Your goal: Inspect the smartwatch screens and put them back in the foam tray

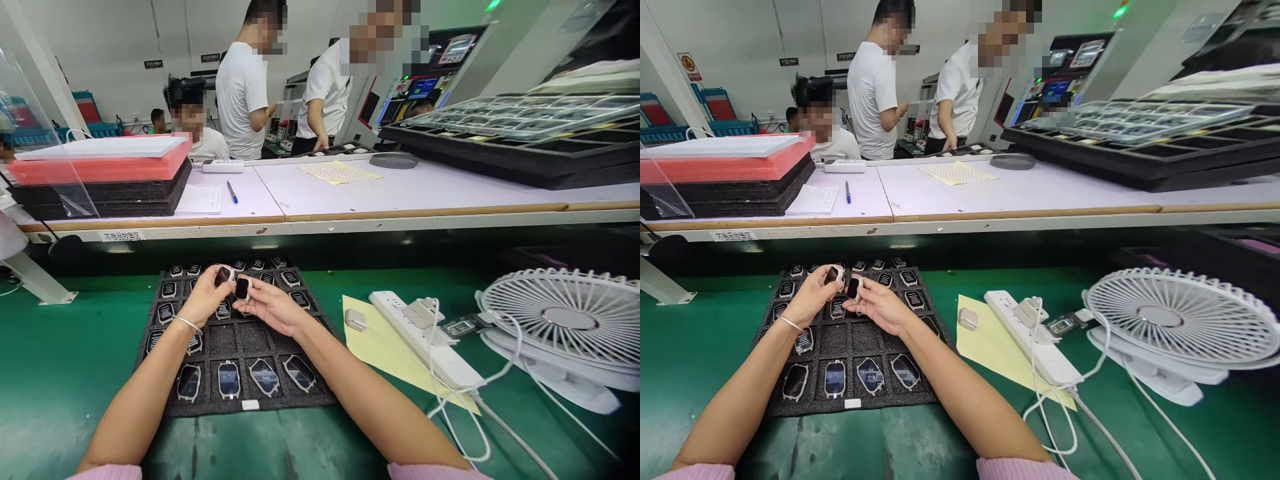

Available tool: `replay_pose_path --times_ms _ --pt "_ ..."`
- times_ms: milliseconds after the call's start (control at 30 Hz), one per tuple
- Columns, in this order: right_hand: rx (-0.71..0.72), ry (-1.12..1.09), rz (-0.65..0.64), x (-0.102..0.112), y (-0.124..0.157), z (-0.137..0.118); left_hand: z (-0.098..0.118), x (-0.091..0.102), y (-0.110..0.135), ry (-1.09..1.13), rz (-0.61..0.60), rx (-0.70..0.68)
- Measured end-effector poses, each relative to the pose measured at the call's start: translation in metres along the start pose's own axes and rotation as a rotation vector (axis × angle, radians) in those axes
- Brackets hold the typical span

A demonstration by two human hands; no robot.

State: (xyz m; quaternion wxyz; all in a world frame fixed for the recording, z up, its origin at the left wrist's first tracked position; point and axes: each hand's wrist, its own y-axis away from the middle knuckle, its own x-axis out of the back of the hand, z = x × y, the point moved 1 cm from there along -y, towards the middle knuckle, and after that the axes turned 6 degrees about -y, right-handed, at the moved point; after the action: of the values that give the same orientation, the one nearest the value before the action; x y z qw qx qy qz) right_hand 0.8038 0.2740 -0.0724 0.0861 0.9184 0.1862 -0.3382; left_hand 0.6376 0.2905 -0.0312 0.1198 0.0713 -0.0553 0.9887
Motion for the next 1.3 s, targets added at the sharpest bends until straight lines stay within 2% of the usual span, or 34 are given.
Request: replay_pose_path --times_ms 167,433,667,1000,1300 --pt "0.031 0.002 0.0 0.001 0.003 0.002 -0.011 0.001 -0.007 -0.057 0.032 -0.026" --pt "0.037 0.005 -0.046 0.003 0.012 -0.004 -0.009 -0.014 0.015 -0.294 -0.01 -0.141" --pt "0.025 -0.057 -0.026 0.003 0.013 -0.003 -0.016 -0.016 0.016 -0.273 0.108 -0.143" --pt "-0.008 -0.132 -0.077 0.01 0.011 -0.004 -0.015 -0.018 0.017 -0.288 0.172 -0.072" --pt "-0.001 -0.155 -0.11 0.01 0.013 -0.004 -0.017 -0.021 0.02 -0.35 0.188 -0.125"
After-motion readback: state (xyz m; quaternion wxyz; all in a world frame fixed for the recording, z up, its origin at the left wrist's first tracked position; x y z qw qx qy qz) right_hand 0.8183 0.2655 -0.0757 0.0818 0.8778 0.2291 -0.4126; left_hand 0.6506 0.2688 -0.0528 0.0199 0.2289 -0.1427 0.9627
